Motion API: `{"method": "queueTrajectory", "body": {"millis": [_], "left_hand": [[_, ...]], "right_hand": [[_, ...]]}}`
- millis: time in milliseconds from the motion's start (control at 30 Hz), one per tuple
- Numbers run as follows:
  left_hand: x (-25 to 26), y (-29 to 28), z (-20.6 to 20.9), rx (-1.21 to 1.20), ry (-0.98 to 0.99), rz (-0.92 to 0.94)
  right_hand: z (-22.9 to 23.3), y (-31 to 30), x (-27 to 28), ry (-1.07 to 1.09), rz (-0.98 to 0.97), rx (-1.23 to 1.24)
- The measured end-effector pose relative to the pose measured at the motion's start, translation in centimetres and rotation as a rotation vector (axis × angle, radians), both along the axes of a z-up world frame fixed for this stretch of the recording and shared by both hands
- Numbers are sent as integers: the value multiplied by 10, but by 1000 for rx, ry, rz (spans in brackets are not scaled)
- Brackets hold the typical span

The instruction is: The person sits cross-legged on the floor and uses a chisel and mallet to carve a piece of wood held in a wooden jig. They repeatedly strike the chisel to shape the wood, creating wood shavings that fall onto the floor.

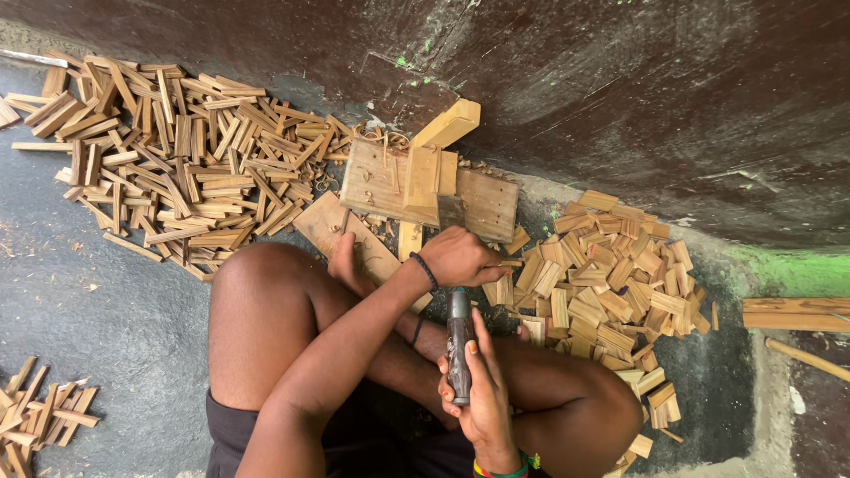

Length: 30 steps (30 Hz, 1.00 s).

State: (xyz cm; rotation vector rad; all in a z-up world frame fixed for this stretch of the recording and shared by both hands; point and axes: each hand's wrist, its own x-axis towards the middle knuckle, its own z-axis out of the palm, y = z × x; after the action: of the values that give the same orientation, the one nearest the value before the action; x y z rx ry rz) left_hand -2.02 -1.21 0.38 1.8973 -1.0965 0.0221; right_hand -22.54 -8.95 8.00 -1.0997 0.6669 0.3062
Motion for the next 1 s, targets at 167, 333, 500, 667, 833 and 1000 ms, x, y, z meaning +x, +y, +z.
{"method": "queueTrajectory", "body": {"millis": [167,333,500,667,833,1000], "left_hand": [[3,2,-4,-94,-12,18],[10,5,-4,-74,46,68],[10,6,-7,-33,148,29],[17,10,-8,-57,254,-2],[30,9,-5,-79,222,-1],[31,9,-10,-10,251,-19]], "right_hand": [[-2,-1,3,-18,23,5],[-5,0,10,25,45,-71],[-8,1,3,41,69,-64],[-6,6,10,89,118,-133],[0,9,24,142,92,-109],[-6,13,22,147,84,-78]]}}
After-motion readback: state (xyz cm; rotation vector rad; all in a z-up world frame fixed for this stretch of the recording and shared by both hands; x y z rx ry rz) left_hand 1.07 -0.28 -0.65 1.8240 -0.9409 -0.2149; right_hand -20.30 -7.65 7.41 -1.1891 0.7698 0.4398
